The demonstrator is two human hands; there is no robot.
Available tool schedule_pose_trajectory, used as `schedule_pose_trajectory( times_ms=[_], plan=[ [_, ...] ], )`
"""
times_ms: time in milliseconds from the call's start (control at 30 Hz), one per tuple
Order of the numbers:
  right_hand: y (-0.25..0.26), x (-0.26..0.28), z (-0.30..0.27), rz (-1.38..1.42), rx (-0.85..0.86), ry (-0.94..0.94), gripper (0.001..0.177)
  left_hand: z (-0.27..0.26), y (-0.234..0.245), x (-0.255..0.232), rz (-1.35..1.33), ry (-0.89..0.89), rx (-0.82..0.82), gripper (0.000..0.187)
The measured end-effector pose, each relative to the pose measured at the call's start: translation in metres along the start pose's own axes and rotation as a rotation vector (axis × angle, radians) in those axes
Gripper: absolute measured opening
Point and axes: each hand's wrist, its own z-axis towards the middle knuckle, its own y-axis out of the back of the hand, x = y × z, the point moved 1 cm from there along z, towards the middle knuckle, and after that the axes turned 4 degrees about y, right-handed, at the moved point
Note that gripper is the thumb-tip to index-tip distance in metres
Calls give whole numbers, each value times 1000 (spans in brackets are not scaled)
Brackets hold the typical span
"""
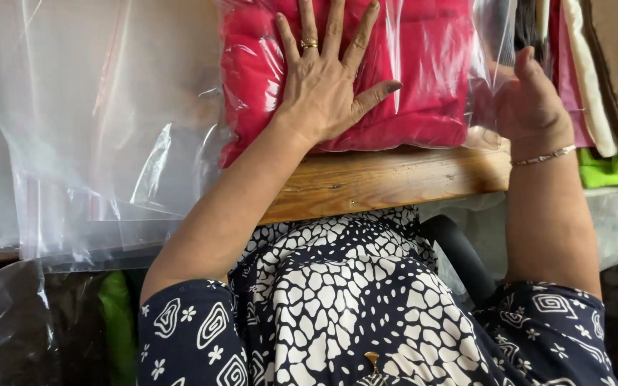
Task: Placing a pink pillow into a clear plastic zip-lock bag and sealing it.
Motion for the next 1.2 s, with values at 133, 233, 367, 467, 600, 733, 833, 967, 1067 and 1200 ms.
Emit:
schedule_pose_trajectory(
  times_ms=[133,233,367,467,600,733,833,967,1067,1200],
  plan=[
    [-40,-9,35,211,411,-77,70,-4,-1,-12,47,13,-62,88],
    [-31,-36,53,163,168,65,90,-5,-4,-16,103,32,-144,97],
    [10,-42,51,125,228,-77,39,-5,-8,-7,21,43,-222,93],
    [-15,-5,28,-289,75,-142,25,-3,-7,-1,-126,29,-155,90],
    [-41,36,-12,-729,-325,-163,21,-2,-2,1,-126,46,-29,88],
    [-5,29,-47,-752,-572,153,20,-5,-4,0,-22,44,79,88],
    [6,17,-53,-729,-804,313,19,-5,-12,4,-13,54,91,93],
    [3,16,-60,-564,-598,397,29,-4,-11,8,-64,45,83,92],
    [-10,14,-61,-657,-275,164,54,-1,-1,10,-146,47,103,92],
    [-15,1,-68,-930,-456,-16,30,-3,17,9,-198,57,222,95]
  ],
)
